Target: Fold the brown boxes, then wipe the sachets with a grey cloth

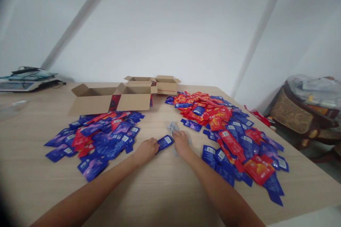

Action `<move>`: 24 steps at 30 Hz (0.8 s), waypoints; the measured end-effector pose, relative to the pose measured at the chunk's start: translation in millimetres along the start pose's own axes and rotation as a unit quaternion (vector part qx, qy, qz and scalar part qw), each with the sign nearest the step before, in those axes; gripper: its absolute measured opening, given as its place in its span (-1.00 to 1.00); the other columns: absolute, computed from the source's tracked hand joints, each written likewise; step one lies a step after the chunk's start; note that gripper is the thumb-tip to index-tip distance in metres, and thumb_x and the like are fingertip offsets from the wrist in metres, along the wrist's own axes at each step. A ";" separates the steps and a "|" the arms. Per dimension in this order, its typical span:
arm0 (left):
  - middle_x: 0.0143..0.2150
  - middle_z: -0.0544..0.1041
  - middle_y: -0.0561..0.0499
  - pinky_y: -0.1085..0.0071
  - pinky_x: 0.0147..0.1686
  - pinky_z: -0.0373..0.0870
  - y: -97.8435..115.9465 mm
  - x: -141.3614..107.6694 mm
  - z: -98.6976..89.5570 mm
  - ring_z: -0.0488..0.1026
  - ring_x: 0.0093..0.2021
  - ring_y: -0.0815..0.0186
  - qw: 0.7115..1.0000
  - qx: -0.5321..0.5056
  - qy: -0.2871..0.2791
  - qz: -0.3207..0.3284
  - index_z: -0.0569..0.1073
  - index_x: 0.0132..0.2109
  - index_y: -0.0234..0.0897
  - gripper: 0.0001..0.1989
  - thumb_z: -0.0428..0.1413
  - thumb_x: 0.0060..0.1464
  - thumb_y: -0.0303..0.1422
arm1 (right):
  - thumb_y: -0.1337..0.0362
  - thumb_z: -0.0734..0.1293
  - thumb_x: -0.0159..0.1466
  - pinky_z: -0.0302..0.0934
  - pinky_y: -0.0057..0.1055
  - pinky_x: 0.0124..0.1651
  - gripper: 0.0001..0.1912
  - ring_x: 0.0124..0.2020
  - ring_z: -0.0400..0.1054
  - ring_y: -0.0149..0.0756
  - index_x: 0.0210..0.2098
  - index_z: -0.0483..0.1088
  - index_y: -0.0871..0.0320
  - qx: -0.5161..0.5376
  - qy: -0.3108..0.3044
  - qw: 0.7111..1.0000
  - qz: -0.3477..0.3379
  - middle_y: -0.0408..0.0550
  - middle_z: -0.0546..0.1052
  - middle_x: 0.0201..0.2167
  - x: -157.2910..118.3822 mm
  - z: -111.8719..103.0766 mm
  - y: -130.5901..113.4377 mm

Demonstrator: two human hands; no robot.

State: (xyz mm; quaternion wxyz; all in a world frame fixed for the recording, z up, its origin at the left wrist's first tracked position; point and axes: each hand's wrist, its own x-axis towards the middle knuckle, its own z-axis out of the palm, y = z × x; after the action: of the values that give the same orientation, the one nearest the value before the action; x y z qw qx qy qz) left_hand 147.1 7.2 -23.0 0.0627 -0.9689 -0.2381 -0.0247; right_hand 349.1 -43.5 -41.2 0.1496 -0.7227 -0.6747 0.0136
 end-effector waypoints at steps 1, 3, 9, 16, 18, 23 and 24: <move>-0.23 0.47 -0.19 0.27 -0.17 0.35 -3.2 -3.6 -2.0 0.38 -0.13 0.14 1.000 -0.007 0.002 -0.001 0.48 -0.21 -0.35 -0.75 -0.11 0.21 -0.49 | 0.54 0.06 0.19 0.08 -0.15 0.12 -0.47 0.12 0.20 -0.13 0.09 0.33 0.17 0.005 0.000 1.000 0.016 0.08 0.33 0.15 5.2 -5.7 15.4; -0.14 0.46 -0.18 0.27 -0.09 0.32 -5.6 -13.2 -2.3 0.37 -0.07 0.16 0.999 -0.030 0.030 -0.014 0.44 -0.12 -0.34 -0.75 -0.12 0.25 -0.41 | 0.55 0.06 0.17 0.13 -0.21 0.08 -0.51 0.04 0.29 -0.19 -0.01 0.40 0.24 0.062 -0.004 0.997 0.053 0.12 0.46 0.00 14.2 -15.2 37.4; 0.04 0.39 -0.26 0.18 0.02 0.25 8.3 -23.7 11.1 0.30 0.03 0.10 0.996 -0.044 0.058 -0.052 0.31 0.08 -0.42 -0.61 -0.03 0.20 -0.26 | 0.43 0.04 0.25 0.15 -0.30 0.08 -0.56 0.04 0.29 -0.29 0.01 0.38 0.14 0.177 0.048 0.983 0.003 -0.02 0.47 -0.02 8.3 -19.7 1.5; -0.31 0.48 -0.12 0.36 -0.23 0.35 -3.2 -15.9 13.8 0.45 -0.26 0.24 0.952 -0.246 0.086 -0.160 0.37 -0.20 -0.32 -0.74 -0.21 0.23 -0.43 | 0.47 0.04 0.24 -0.07 -0.21 0.23 -0.47 0.20 0.04 -0.25 0.19 0.20 0.18 0.182 0.097 0.966 -0.154 0.00 0.24 0.21 -30.9 -28.6 -69.5; -0.51 0.43 0.00 0.42 -0.43 0.34 -0.7 -18.9 16.6 0.43 -0.48 0.30 0.898 -0.379 0.059 -0.216 0.35 -0.26 -0.29 -0.66 -0.29 0.26 -0.32 | 0.50 0.07 0.20 -0.08 -0.19 0.22 -0.43 0.22 -0.01 -0.20 0.20 0.18 0.17 0.128 0.045 0.980 -0.149 -0.03 0.19 0.25 -34.2 -18.0 -69.3; -0.71 0.23 0.19 0.51 -0.75 0.08 -4.2 -33.1 10.1 0.12 -0.77 0.41 0.785 -0.546 -0.013 -0.294 0.30 -0.32 -0.25 -0.58 -0.20 0.12 0.00 | 0.54 0.09 0.15 -0.04 -0.16 0.13 -0.40 0.21 0.01 -0.11 0.17 0.23 0.15 -0.023 -0.053 0.997 -0.060 -0.01 0.19 0.25 -22.9 -2.6 -27.4; -0.73 0.22 0.20 0.52 -0.77 0.05 -11.8 -38.0 4.2 0.10 -0.79 0.42 0.775 -0.551 0.000 -0.308 0.29 -0.35 -0.24 -0.56 -0.18 0.08 0.04 | 0.54 0.09 0.16 -0.04 -0.16 0.12 -0.43 0.19 0.05 -0.10 0.15 0.26 0.17 -0.051 -0.060 0.996 -0.039 0.03 0.23 0.23 -18.7 -7.9 -14.5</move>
State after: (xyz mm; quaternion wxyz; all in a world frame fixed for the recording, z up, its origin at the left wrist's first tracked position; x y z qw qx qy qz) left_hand 108.1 0.7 -28.9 -0.4934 -0.7124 -0.4696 -0.1693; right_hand 335.1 -62.7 -33.6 0.0719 -0.7005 -0.7098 0.0170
